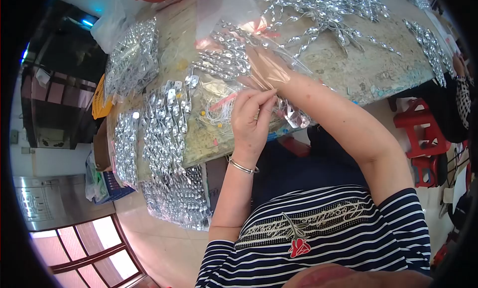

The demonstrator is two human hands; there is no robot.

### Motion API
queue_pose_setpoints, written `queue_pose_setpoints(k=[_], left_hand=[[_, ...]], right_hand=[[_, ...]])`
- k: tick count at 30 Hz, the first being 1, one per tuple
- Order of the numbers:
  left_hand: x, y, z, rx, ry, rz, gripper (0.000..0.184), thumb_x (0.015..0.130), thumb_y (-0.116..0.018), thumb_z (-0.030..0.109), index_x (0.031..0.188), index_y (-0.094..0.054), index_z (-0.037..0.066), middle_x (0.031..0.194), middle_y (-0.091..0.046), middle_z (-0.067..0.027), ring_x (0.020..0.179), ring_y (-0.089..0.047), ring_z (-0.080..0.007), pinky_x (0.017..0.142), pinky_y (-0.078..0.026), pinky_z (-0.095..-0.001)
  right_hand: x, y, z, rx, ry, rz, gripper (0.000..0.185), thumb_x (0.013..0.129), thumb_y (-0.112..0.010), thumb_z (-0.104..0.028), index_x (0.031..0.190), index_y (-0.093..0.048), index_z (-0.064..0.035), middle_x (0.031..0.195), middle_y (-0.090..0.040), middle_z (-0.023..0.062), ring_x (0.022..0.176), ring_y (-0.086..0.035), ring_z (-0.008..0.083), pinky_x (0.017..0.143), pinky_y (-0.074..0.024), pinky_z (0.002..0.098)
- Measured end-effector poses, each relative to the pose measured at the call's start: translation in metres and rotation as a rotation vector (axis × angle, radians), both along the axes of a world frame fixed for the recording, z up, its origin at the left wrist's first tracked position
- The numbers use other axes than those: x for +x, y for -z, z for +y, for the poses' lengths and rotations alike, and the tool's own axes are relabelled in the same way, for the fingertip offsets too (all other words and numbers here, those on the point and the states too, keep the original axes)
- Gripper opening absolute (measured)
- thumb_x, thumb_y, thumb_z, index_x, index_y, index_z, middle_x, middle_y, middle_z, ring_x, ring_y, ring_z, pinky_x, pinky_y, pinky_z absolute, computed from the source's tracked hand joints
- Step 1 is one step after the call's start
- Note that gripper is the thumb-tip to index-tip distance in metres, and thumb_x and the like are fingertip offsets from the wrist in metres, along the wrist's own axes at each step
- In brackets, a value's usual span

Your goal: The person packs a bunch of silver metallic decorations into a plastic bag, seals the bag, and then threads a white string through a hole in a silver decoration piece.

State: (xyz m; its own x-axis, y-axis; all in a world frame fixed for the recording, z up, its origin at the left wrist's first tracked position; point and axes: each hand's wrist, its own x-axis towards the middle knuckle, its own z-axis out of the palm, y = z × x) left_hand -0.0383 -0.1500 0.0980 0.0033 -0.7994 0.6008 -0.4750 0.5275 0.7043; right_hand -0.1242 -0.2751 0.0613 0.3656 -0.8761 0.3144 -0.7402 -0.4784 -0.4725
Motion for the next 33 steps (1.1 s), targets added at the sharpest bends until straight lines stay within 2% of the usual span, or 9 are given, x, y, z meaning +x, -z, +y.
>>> queue_pose_setpoints(k=[3, 7, 13, 16, 19, 20, 23, 29, 33], left_hand=[[-0.001, 0.002, 0.004, -0.006, -0.029, -0.011, 0.014, 0.079, -0.066, 0.000, 0.093, -0.068, 0.002, 0.082, -0.059, -0.0044, 0.071, -0.054, -0.0109, 0.067, -0.043, -0.0230], [0.000, 0.003, 0.005, -0.006, -0.049, 0.017, 0.014, 0.079, -0.066, 0.001, 0.093, -0.068, 0.003, 0.082, -0.058, -0.0043, 0.070, -0.053, -0.0114, 0.071, -0.043, -0.0242], [-0.003, 0.006, 0.007, -0.004, -0.070, 0.025, 0.013, 0.079, -0.067, 0.002, 0.092, -0.068, 0.003, 0.081, -0.058, -0.0043, 0.073, -0.054, -0.0127, 0.076, -0.044, -0.0264], [-0.005, 0.008, 0.009, -0.021, -0.080, 0.000, 0.014, 0.080, -0.067, 0.002, 0.093, -0.068, 0.002, 0.083, -0.058, -0.0048, 0.076, -0.054, -0.0129, 0.076, -0.045, -0.0265], [-0.010, 0.013, 0.013, 0.039, -0.092, 0.063, 0.015, 0.080, -0.066, 0.002, 0.096, -0.067, 0.002, 0.085, -0.058, -0.0052, 0.077, -0.055, -0.0143, 0.077, -0.044, -0.0276], [-0.013, 0.016, 0.015, 0.068, -0.095, 0.094, 0.016, 0.081, -0.065, 0.002, 0.097, -0.067, 0.002, 0.086, -0.058, -0.0053, 0.077, -0.055, -0.0150, 0.078, -0.044, -0.0281], [-0.017, 0.023, 0.020, 0.057, -0.100, 0.075, 0.020, 0.081, -0.064, 0.002, 0.102, -0.065, 0.002, 0.090, -0.058, -0.0062, 0.082, -0.055, -0.0158, 0.078, -0.044, -0.0284], [-0.017, 0.043, 0.046, 0.151, -0.260, -0.010, 0.038, 0.083, -0.062, 0.002, 0.120, -0.052, 0.002, 0.110, -0.049, -0.0109, 0.100, -0.050, -0.0184, 0.080, -0.046, -0.0273], [-0.022, 0.064, 0.054, 0.278, -0.176, 0.336, 0.053, 0.086, -0.060, 0.004, 0.132, -0.036, -0.001, 0.126, -0.040, -0.0142, 0.113, -0.046, -0.0229, 0.089, -0.046, -0.0312]], right_hand=[[-0.015, 0.005, 0.015, -0.085, -0.042, -0.051, 0.062, 0.081, -0.060, -0.029, 0.134, -0.038, -0.0030, 0.132, -0.042, 0.0226, 0.123, -0.041, 0.0362, 0.098, -0.0382, 0.0424], [-0.045, -0.018, 0.042, 0.103, -0.185, -0.004, 0.051, 0.086, -0.056, -0.029, 0.128, -0.045, -0.0021, 0.133, -0.041, 0.0227, 0.124, -0.040, 0.0374, 0.098, -0.0381, 0.0431], [-0.098, -0.040, 0.089, -0.073, -0.288, -0.104, 0.030, 0.088, -0.056, -0.017, 0.113, -0.055, 0.0001, 0.113, -0.056, 0.0182, 0.105, -0.054, 0.0326, 0.091, -0.0418, 0.0391], [-0.126, -0.071, 0.109, 0.344, -0.176, -0.260, 0.026, 0.088, -0.057, -0.016, 0.109, -0.058, -0.0005, 0.109, -0.058, 0.0151, 0.102, -0.056, 0.0258, 0.088, -0.0433, 0.0342], [-0.143, -0.064, 0.112, 0.318, -0.015, -0.386, 0.027, 0.086, -0.058, -0.019, 0.107, -0.059, -0.0023, 0.104, -0.060, 0.0140, 0.097, -0.056, 0.0291, 0.086, -0.0451, 0.0365], [-0.147, -0.050, 0.103, 0.204, 0.110, -0.389, 0.042, 0.084, -0.060, -0.020, 0.121, -0.051, -0.0027, 0.110, -0.057, 0.0161, 0.098, -0.056, 0.0278, 0.085, -0.0450, 0.0362], [-0.150, -0.027, 0.090, 0.014, 0.095, -0.186, 0.054, 0.084, -0.061, -0.022, 0.130, -0.042, -0.0022, 0.117, -0.053, 0.0189, 0.100, -0.055, 0.0278, 0.085, -0.0449, 0.0348], [-0.130, -0.027, 0.073, 0.448, 0.084, -0.403, 0.053, 0.085, -0.059, -0.022, 0.130, -0.041, 0.0002, 0.109, -0.060, 0.0193, 0.097, -0.060, 0.0293, 0.082, -0.0468, 0.0367], [-0.135, -0.011, 0.058, 0.364, 0.043, -0.337, 0.046, 0.088, -0.054, -0.021, 0.129, -0.044, -0.0014, 0.100, -0.062, 0.0157, 0.088, -0.060, 0.0242, 0.076, -0.0471, 0.0347]])
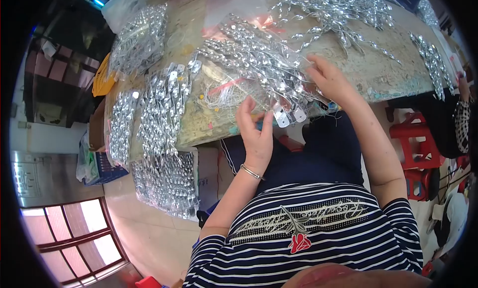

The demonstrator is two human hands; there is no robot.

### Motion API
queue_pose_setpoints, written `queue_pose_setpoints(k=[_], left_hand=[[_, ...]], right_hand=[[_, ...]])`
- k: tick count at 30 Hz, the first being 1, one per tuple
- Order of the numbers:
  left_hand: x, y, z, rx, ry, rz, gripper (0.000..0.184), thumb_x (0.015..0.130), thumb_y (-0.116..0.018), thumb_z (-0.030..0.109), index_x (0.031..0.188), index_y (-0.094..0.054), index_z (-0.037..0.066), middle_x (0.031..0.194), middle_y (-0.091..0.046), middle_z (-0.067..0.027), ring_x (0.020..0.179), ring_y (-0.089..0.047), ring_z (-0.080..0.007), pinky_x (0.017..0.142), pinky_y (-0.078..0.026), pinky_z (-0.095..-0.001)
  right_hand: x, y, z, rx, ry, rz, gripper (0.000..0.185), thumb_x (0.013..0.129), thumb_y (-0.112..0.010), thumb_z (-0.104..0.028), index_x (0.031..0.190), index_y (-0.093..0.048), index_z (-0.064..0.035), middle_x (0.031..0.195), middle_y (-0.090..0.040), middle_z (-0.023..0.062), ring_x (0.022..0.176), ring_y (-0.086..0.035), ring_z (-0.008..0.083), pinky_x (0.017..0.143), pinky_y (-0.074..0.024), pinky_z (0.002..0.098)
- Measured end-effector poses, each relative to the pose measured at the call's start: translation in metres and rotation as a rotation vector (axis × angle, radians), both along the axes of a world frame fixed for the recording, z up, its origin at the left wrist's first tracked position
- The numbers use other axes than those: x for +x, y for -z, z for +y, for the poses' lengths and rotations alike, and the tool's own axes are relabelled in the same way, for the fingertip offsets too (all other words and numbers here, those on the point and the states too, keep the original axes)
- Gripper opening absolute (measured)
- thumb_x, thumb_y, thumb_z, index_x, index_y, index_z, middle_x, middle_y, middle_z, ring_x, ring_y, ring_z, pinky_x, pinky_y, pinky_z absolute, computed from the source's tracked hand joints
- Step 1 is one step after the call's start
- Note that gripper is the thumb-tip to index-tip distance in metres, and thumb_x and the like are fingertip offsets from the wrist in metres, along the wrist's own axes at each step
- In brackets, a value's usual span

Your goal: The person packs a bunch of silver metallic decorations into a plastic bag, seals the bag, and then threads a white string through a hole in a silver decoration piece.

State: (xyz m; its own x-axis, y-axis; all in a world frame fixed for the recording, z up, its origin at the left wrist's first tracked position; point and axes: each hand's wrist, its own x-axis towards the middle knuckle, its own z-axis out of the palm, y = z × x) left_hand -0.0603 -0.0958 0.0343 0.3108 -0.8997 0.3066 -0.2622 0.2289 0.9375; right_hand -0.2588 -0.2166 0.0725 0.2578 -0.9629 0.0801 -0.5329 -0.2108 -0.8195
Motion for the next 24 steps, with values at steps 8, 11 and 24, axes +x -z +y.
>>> queue_pose_setpoints(k=[8, 11, 24], left_hand=[[-0.008, -0.003, 0.002, 0.139, 0.074, 0.251, 0.059, 0.089, -0.057, 0.007, 0.137, -0.024, -0.004, 0.128, -0.037, -0.0174, 0.113, -0.048, -0.0225, 0.088, -0.047, -0.0301], [-0.007, -0.002, 0.002, 0.199, 0.080, 0.309, 0.052, 0.092, -0.052, 0.008, 0.136, -0.026, -0.004, 0.123, -0.045, -0.0154, 0.107, -0.052, -0.0187, 0.089, -0.045, -0.0295], [-0.010, -0.009, -0.007, 0.359, 0.178, 0.615, 0.026, 0.094, -0.052, 0.015, 0.113, -0.053, -0.002, 0.092, -0.062, -0.0053, 0.080, -0.059, -0.0089, 0.069, -0.047, -0.0221]], right_hand=[[-0.015, 0.010, -0.005, 0.104, 0.010, 0.058, 0.041, 0.089, -0.051, -0.023, 0.124, -0.048, -0.0011, 0.099, -0.063, 0.0166, 0.083, -0.062, 0.0265, 0.074, -0.0483, 0.0351], [-0.015, -0.002, 0.000, 0.211, 0.028, 0.006, 0.037, 0.090, -0.052, -0.021, 0.123, -0.049, -0.0053, 0.086, -0.061, 0.0069, 0.064, -0.054, 0.0126, 0.056, -0.0439, 0.0268], [-0.048, 0.010, 0.026, 0.096, 0.085, -0.036, 0.048, 0.086, -0.059, -0.023, 0.123, -0.046, 0.0053, 0.087, -0.060, 0.0113, 0.072, -0.059, 0.0170, 0.062, -0.0479, 0.0310]])
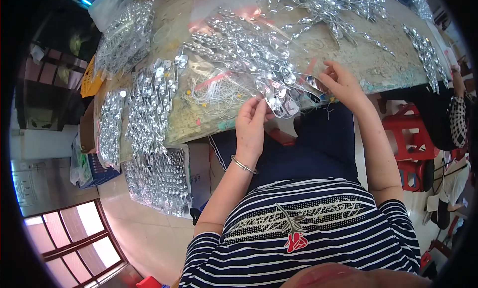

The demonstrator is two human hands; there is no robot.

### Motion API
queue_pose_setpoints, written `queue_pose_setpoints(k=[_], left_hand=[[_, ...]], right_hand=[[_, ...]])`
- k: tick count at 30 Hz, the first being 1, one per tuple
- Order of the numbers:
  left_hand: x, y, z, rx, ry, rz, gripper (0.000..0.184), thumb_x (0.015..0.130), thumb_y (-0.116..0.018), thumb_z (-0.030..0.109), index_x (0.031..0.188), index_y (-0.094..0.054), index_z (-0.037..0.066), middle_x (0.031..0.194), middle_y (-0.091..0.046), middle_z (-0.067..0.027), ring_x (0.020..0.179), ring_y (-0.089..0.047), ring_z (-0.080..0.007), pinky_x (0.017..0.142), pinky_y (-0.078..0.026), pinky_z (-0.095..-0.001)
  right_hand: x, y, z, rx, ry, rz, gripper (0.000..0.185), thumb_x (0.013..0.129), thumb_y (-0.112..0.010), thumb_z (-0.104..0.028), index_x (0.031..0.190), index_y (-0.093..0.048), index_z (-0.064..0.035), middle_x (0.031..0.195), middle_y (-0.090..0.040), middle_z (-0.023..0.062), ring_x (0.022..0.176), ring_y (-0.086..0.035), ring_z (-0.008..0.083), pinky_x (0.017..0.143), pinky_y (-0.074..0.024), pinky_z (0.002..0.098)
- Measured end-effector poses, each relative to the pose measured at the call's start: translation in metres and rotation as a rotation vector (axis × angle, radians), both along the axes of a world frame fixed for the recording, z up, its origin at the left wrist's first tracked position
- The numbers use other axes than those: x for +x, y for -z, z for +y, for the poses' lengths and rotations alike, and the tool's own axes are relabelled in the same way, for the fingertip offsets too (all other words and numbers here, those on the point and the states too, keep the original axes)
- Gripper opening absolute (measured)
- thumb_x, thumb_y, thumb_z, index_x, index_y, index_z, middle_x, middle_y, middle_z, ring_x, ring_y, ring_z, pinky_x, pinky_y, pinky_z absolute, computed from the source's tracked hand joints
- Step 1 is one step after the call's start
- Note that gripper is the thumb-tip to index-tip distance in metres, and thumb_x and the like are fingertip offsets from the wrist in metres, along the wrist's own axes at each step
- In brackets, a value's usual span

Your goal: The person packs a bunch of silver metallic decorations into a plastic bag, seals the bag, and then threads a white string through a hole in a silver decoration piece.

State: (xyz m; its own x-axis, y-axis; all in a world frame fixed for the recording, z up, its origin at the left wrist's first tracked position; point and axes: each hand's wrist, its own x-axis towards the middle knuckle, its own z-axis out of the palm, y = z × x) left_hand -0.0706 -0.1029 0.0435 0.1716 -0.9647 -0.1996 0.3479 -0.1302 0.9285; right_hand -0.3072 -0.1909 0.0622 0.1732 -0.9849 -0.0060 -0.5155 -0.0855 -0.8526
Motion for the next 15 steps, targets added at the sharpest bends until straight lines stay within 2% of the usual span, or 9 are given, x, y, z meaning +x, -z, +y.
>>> queue_pose_setpoints(k=[2, 3, 5, 8, 11, 15], left_hand=[[0.001, 0.002, -0.001, -0.002, 0.015, -0.009, 0.025, 0.094, -0.053, 0.015, 0.111, -0.054, -0.002, 0.089, -0.062, -0.0049, 0.078, -0.059, -0.0088, 0.068, -0.047, -0.0220], [0.000, 0.000, -0.002, -0.025, 0.001, 0.017, 0.020, 0.093, -0.053, 0.016, 0.105, -0.055, -0.001, 0.084, -0.062, -0.0039, 0.076, -0.059, -0.0091, 0.068, -0.047, -0.0217], [0.002, 0.005, -0.003, -0.035, 0.014, -0.006, 0.019, 0.093, -0.054, 0.016, 0.103, -0.056, 0.000, 0.086, -0.062, -0.0052, 0.076, -0.060, -0.0113, 0.070, -0.049, -0.0253], [0.002, 0.006, -0.005, -0.061, 0.000, -0.049, 0.016, 0.092, -0.055, 0.016, 0.098, -0.056, 0.002, 0.083, -0.062, -0.0053, 0.075, -0.060, -0.0118, 0.069, -0.050, -0.0261], [0.002, 0.003, -0.006, -0.069, -0.002, -0.069, 0.015, 0.092, -0.055, 0.017, 0.093, -0.056, 0.003, 0.079, -0.061, -0.0040, 0.072, -0.058, -0.0102, 0.066, -0.048, -0.0245], [0.007, -0.010, -0.009, -0.113, -0.003, -0.116, 0.013, 0.092, -0.054, 0.016, 0.090, -0.055, 0.004, 0.075, -0.058, -0.0017, 0.068, -0.054, -0.0084, 0.064, -0.044, -0.0227]], right_hand=[[0.012, -0.007, -0.003, 0.037, 0.011, -0.047, 0.049, 0.085, -0.059, -0.024, 0.123, -0.047, 0.0043, 0.087, -0.060, 0.0117, 0.075, -0.059, 0.0169, 0.063, -0.0479, 0.0308], [0.016, -0.006, -0.006, 0.024, -0.005, -0.047, 0.048, 0.086, -0.059, -0.022, 0.125, -0.045, 0.0025, 0.085, -0.059, 0.0101, 0.070, -0.057, 0.0148, 0.059, -0.0463, 0.0291], [0.024, 0.001, -0.018, -0.007, -0.037, -0.046, 0.048, 0.088, -0.058, -0.018, 0.129, -0.041, -0.0010, 0.082, -0.057, 0.0070, 0.062, -0.054, 0.0107, 0.052, -0.0432, 0.0258], [0.032, 0.001, -0.033, -0.014, -0.070, 0.004, 0.034, 0.089, -0.057, -0.020, 0.118, -0.050, -0.0027, 0.076, -0.058, 0.0064, 0.058, -0.054, 0.0106, 0.048, -0.0420, 0.0259], [0.040, -0.019, -0.038, 0.156, -0.109, 0.118, 0.023, 0.092, -0.052, -0.021, 0.103, -0.058, -0.0022, 0.072, -0.061, 0.0073, 0.060, -0.056, 0.0118, 0.052, -0.0448, 0.0271], [0.039, -0.010, -0.048, 0.013, -0.151, 0.107, 0.025, 0.094, -0.047, -0.022, 0.093, -0.060, -0.0001, 0.073, -0.062, 0.0081, 0.062, -0.059, 0.0132, 0.059, -0.0473, 0.0282]])
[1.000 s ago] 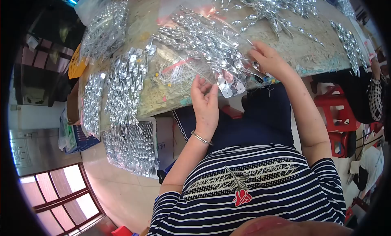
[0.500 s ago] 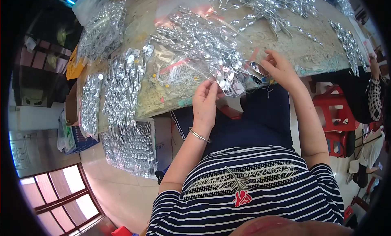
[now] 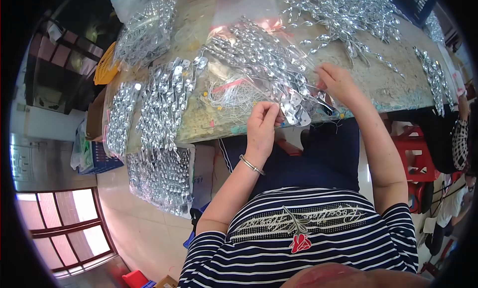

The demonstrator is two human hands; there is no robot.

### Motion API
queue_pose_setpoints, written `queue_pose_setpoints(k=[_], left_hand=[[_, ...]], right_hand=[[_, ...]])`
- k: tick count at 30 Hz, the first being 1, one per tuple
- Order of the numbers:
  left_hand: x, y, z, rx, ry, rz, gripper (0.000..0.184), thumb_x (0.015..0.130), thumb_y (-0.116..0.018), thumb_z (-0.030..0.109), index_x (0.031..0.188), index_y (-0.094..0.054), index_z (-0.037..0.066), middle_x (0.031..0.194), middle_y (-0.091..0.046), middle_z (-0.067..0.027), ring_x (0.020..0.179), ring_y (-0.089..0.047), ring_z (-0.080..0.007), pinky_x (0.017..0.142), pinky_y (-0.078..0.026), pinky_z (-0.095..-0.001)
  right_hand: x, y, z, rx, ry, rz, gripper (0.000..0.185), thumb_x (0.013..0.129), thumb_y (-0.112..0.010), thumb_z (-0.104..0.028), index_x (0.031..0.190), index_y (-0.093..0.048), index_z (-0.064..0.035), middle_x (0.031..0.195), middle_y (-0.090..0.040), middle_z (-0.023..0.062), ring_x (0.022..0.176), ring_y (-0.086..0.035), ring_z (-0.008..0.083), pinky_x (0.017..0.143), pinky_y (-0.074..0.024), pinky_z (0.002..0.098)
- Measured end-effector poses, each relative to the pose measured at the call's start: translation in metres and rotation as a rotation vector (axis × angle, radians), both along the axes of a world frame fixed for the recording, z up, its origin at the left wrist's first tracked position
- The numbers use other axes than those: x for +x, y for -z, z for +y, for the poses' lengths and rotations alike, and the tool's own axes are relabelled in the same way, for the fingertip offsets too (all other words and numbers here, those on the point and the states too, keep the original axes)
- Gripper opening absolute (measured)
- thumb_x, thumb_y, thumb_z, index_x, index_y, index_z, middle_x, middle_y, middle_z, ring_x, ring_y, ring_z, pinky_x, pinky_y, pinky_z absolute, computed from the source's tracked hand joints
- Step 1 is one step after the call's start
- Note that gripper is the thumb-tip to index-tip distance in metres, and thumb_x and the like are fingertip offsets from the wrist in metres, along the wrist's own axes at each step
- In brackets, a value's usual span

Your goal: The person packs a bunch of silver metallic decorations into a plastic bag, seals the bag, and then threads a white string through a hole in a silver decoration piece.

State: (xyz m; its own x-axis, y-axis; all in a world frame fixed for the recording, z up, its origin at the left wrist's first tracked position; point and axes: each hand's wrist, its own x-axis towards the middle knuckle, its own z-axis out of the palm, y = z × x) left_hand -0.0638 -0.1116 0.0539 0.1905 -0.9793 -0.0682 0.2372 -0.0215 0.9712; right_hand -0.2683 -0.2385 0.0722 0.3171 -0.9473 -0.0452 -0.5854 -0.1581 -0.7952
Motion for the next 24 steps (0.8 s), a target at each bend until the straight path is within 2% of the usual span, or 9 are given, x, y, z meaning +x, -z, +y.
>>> queue_pose_setpoints(k=[6, 11, 12, 15, 16, 17, 21, 23, 24], left_hand=[[0.016, -0.034, -0.014, -0.184, -0.031, -0.103, 0.012, 0.092, -0.050, 0.013, 0.085, -0.052, 0.004, 0.070, -0.051, 0.0009, 0.062, -0.046, -0.0062, 0.059, -0.038, -0.0211], [0.033, -0.089, -0.035, -0.268, -0.117, -0.030, 0.015, 0.091, -0.050, 0.016, 0.082, -0.053, 0.005, 0.067, -0.050, 0.0005, 0.060, -0.045, -0.0066, 0.056, -0.036, -0.0211], [0.038, -0.100, -0.040, -0.288, -0.135, -0.025, 0.016, 0.091, -0.050, 0.017, 0.081, -0.053, 0.005, 0.067, -0.050, 0.0004, 0.059, -0.044, -0.0068, 0.056, -0.036, -0.0211], [0.055, -0.131, -0.058, -0.408, -0.145, -0.042, 0.014, 0.090, -0.050, 0.017, 0.081, -0.054, 0.006, 0.071, -0.052, -0.0006, 0.061, -0.046, -0.0103, 0.058, -0.038, -0.0235], [0.061, -0.137, -0.066, -0.414, -0.149, -0.016, 0.014, 0.090, -0.050, 0.017, 0.081, -0.054, 0.006, 0.071, -0.052, -0.0007, 0.061, -0.047, -0.0103, 0.058, -0.038, -0.0236], [0.067, -0.143, -0.073, -0.420, -0.155, 0.012, 0.015, 0.089, -0.050, 0.017, 0.080, -0.053, 0.006, 0.071, -0.051, -0.0007, 0.061, -0.047, -0.0103, 0.057, -0.038, -0.0237], [0.074, -0.152, -0.078, -0.383, -0.182, 0.055, 0.015, 0.089, -0.051, 0.018, 0.078, -0.053, 0.007, 0.070, -0.051, -0.0007, 0.061, -0.048, -0.0106, 0.056, -0.037, -0.0242], [0.074, -0.145, -0.076, -0.381, -0.191, 0.065, 0.015, 0.089, -0.051, 0.017, 0.079, -0.053, 0.007, 0.069, -0.052, -0.0012, 0.060, -0.047, -0.0103, 0.056, -0.037, -0.0240], [0.074, -0.140, -0.073, -0.376, -0.196, 0.070, 0.015, 0.089, -0.050, 0.017, 0.079, -0.053, 0.007, 0.069, -0.052, -0.0014, 0.060, -0.047, -0.0101, 0.055, -0.037, -0.0238]], right_hand=[[0.005, -0.047, -0.004, -0.008, -0.077, -0.031, 0.023, 0.092, -0.049, -0.020, 0.091, -0.062, -0.0015, 0.070, -0.062, 0.0050, 0.064, -0.058, 0.0115, 0.062, -0.0459, 0.0255], [0.007, -0.102, -0.021, -0.021, -0.087, -0.017, 0.024, 0.089, -0.051, -0.023, 0.089, -0.063, -0.0027, 0.074, -0.062, 0.0013, 0.066, -0.056, 0.0101, 0.064, -0.0432, 0.0223], [0.005, -0.109, -0.033, -0.072, -0.143, 0.004, 0.026, 0.088, -0.052, -0.026, 0.091, -0.063, -0.0027, 0.078, -0.062, 0.0025, 0.068, -0.058, 0.0111, 0.067, -0.0448, 0.0231], [0.008, -0.137, -0.049, -0.078, -0.167, -0.279, 0.026, 0.087, -0.053, -0.027, 0.094, -0.062, -0.0029, 0.081, -0.063, 0.0044, 0.072, -0.059, 0.0123, 0.070, -0.0469, 0.0252], [0.005, -0.148, -0.057, -0.173, -0.290, -0.224, 0.026, 0.087, -0.053, -0.026, 0.096, -0.060, -0.0024, 0.083, -0.064, 0.0061, 0.075, -0.061, 0.0138, 0.072, -0.0486, 0.0275], [0.008, -0.150, -0.056, -0.177, -0.282, -0.240, 0.026, 0.087, -0.053, -0.027, 0.095, -0.061, -0.0024, 0.082, -0.064, 0.0066, 0.074, -0.062, 0.0143, 0.071, -0.0488, 0.0277], [0.023, -0.160, -0.055, -0.111, -0.188, -0.241, 0.026, 0.086, -0.054, -0.025, 0.092, -0.062, -0.0011, 0.078, -0.064, 0.0080, 0.074, -0.063, 0.0161, 0.070, -0.0493, 0.0278], [0.025, -0.158, -0.045, -0.110, -0.136, -0.196, 0.024, 0.085, -0.054, -0.023, 0.091, -0.062, -0.0008, 0.076, -0.064, 0.0078, 0.074, -0.062, 0.0160, 0.070, -0.0487, 0.0274], [0.026, -0.152, -0.040, -0.075, -0.133, -0.254, 0.023, 0.084, -0.051, -0.020, 0.090, -0.062, -0.0002, 0.075, -0.063, 0.0082, 0.074, -0.061, 0.0152, 0.069, -0.0481, 0.0274]])
